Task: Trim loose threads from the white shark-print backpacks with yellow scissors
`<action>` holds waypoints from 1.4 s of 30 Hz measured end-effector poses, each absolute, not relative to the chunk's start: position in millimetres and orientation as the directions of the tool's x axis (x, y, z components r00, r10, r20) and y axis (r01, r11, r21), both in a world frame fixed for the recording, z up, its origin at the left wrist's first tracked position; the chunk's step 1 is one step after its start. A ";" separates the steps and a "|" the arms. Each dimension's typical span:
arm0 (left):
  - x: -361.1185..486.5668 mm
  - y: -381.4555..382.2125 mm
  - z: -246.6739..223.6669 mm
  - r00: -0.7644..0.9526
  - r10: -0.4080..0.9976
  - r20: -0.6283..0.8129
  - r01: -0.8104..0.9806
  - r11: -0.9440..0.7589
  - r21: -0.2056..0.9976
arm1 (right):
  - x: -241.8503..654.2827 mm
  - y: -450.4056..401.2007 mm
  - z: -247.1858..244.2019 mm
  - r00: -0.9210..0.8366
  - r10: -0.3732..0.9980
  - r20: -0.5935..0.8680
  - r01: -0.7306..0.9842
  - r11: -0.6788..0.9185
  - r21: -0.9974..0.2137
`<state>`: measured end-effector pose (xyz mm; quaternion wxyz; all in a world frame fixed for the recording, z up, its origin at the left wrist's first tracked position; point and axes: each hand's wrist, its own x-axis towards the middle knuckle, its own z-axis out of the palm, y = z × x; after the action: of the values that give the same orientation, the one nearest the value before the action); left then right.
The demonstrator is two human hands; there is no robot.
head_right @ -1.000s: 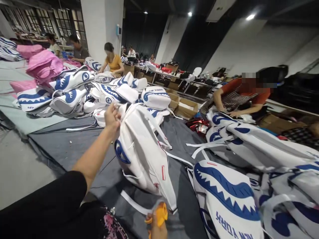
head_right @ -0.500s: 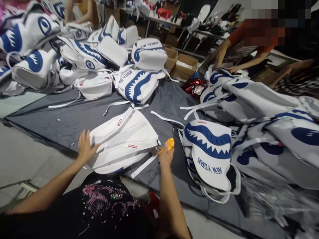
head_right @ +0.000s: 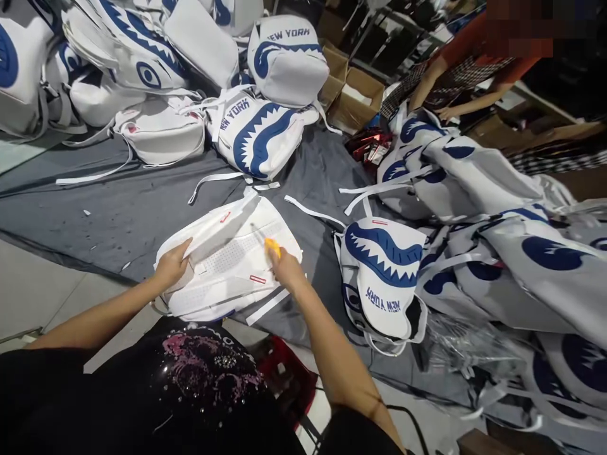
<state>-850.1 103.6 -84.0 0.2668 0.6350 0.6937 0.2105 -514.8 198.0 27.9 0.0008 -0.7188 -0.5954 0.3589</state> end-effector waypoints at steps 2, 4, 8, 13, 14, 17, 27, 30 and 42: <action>-855.4 112.7 -82.6 -0.064 0.971 -0.231 0.469 0.234 0.852 | -516.4 208.0 37.5 0.085 0.862 -0.500 0.897 -0.285 -0.339; -853.6 123.4 -81.2 -0.016 0.903 -0.428 0.114 0.427 0.897 | -518.8 212.6 45.8 0.086 0.852 -0.517 0.907 -0.282 -0.313; -838.9 148.2 -82.1 0.130 0.658 -0.742 -0.252 0.746 0.617 | -534.0 210.2 58.7 -0.225 0.680 -0.698 0.871 -0.182 -0.457; -825.2 160.0 -86.7 0.174 0.523 -0.834 -0.201 0.849 0.489 | -555.2 208.0 76.5 -0.208 0.714 -0.668 0.863 -0.188 -0.469; -823.3 158.7 -86.9 0.145 0.557 -0.817 -0.140 0.829 0.541 | -557.1 208.3 80.2 -0.193 0.725 -0.661 0.868 -0.188 -0.459; -816.7 151.1 -82.9 0.034 0.703 -0.710 0.075 0.707 0.704 | -554.0 209.5 89.7 -0.175 0.716 -0.675 0.884 -0.187 -0.428; -741.3 70.6 -59.0 0.544 0.824 -0.156 0.769 -0.416 0.484 | -463.0 184.7 111.3 0.185 0.805 -0.564 0.983 -0.138 0.125; -723.4 58.6 -68.7 0.562 0.772 -0.295 0.802 -0.422 0.423 | -456.3 152.7 117.7 0.130 0.689 -0.713 0.982 -0.191 -0.005; -702.4 125.3 -80.2 0.217 0.714 -0.665 0.246 0.620 0.745 | -419.9 105.2 116.7 0.175 0.717 -0.675 0.931 -0.344 -0.125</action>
<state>-702.4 125.3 -80.2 0.6698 0.3996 0.6010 0.1748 -419.9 105.2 116.7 -0.1607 -0.7493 -0.5497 0.3324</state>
